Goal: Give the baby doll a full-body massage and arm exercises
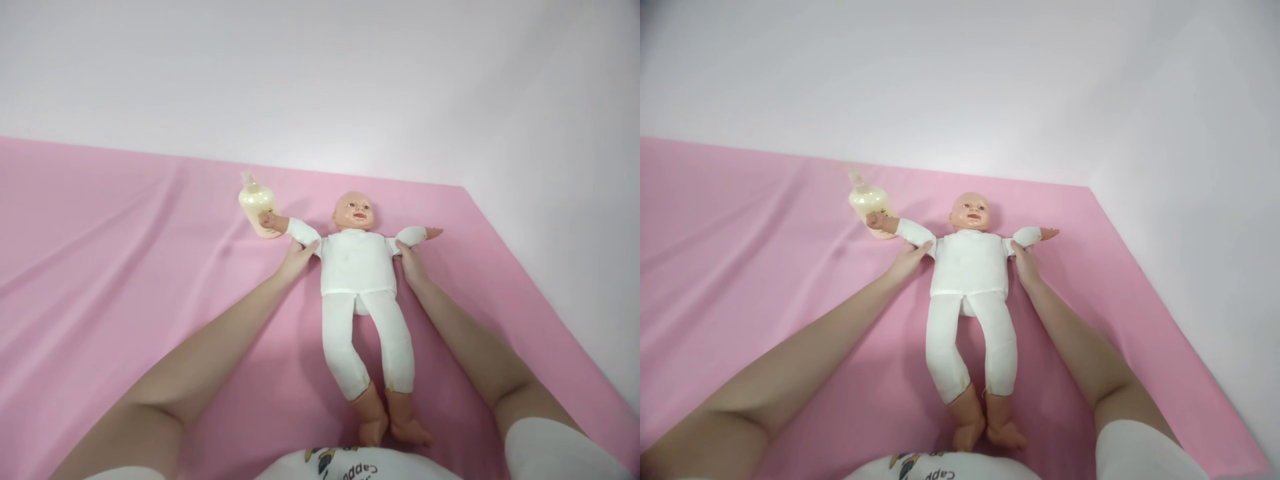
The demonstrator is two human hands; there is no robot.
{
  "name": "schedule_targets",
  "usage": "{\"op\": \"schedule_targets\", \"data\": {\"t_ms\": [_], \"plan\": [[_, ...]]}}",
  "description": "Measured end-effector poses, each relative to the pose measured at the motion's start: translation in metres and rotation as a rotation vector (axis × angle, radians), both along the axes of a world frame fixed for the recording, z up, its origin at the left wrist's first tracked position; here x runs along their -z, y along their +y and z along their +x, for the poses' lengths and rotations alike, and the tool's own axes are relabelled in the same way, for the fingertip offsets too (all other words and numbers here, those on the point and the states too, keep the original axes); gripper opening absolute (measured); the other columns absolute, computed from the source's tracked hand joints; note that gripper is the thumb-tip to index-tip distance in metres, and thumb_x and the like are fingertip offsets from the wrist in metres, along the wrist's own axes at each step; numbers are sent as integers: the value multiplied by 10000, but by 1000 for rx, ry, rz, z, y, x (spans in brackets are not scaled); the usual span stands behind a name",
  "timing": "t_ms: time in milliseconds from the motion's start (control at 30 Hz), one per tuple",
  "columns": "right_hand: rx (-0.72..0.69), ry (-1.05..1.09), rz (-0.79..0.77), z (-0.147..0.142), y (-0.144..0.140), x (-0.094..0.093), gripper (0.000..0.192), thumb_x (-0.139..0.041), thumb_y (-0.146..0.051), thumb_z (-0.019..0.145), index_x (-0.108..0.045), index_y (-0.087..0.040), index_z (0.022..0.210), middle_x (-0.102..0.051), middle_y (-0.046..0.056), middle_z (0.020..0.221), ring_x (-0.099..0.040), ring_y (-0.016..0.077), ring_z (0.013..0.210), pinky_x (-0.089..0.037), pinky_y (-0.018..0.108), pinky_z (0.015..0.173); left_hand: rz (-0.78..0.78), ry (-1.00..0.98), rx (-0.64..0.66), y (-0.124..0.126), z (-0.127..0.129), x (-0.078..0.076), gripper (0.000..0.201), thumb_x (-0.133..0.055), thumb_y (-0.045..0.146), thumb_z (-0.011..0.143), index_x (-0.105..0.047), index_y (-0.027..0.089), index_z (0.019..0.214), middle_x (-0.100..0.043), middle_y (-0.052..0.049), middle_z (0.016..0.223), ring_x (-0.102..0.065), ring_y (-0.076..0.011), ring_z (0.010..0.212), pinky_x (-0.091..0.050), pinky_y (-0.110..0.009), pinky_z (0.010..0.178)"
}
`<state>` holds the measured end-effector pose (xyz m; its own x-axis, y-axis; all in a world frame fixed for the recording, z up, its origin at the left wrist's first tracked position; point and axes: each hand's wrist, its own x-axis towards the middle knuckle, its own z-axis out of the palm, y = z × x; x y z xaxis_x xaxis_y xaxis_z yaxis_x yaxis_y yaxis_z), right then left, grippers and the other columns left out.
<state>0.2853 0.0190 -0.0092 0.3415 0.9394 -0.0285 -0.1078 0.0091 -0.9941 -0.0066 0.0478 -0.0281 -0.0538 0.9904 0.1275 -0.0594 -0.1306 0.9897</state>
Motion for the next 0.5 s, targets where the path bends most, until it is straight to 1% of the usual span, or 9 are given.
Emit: {"op": "schedule_targets", "data": {"t_ms": [67, 133, 200, 233, 300, 367, 433, 500], "plan": [[3, 7, 24, 1, 0, 0, 642, -673, -438, 756, -515, -190, 1328, -673, 131, 1276, -661, 296, 1182, -576, 450, 988, -43, -103, -8, 0, 1, -2, 369, -749, 390, 810, -566, 197, 1067, -698, -95, 1111, -682, -263, 1101, -521, -471, 1045], [12, -11, 68, 2, 0, 1, 746, -648, -473, 800, -408, -210, 1456, -596, 141, 1413, -604, 280, 1291, -535, 449, 1068, -90, -207, -14, -2, 2, -4, 312, -724, 362, 845, -558, 207, 1058, -701, -72, 1065, -700, -237, 1029, -559, -445, 990], [35, -46, 109, 4, 1, 3, 791, -623, -504, 835, -334, -233, 1519, -526, 141, 1498, -533, 269, 1385, -489, 443, 1130, -119, -272, -26, -3, 4, -6, 262, -707, 330, 862, -559, 210, 1042, -703, -58, 1022, -706, -223, 979, -580, -421, 944], [49, -66, 123, 4, 1, 3, 794, -618, -514, 845, -320, -246, 1530, -505, 137, 1521, -501, 266, 1418, -470, 439, 1150, -126, -290, -34, -3, 4, -7, 240, -700, 313, 867, -560, 211, 1034, -704, -53, 1008, -705, -219, 963, -585, -411, 927], [70, -92, 139, 6, 2, 5, 761, -622, -510, 854, -342, -263, 1517, -510, 132, 1519, -490, 270, 1434, -451, 441, 1169, -121, -307, -51, -3, 6, -6, 202, -690, 286, 874, -562, 215, 1013, -700, -42, 984, -701, -208, 941, -584, -389, 907], [75, -73, 157, 6, 3, 8, 686, -620, -486, 856, -400, -257, 1465, -563, 135, 1465, -547, 273, 1383, -450, 456, 1171, -101, -315, -71, -2, 6, -4, 170, -682, 265, 878, -561, 219, 988, -691, -28, 952, -694, -194, 919, -579, -364, 894], [82, -9, 177, 6, 6, 10, 595, -601, -475, 860, -459, -237, 1386, -620, 140, 1390, -615, 270, 1305, -465, 474, 1160, -90, -332, -89, -1, 6, -3, 157, -679, 251, 878, -559, 224, 975, -680, -17, 928, -687, -185, 898, -576, -343, 873], [100, 53, 189, 6, 7, 13, 524, -583, -475, 866, -490, -242, 1326, -655, 128, 1334, -649, 259, 1261, -485, 487, 1142, -91, -353, -100, -1, 5, -2, 165, -680, 248, 873, -562, 229, 986, -673, -14, 917, -681, -184, 875, -578, -335, 835]]}}
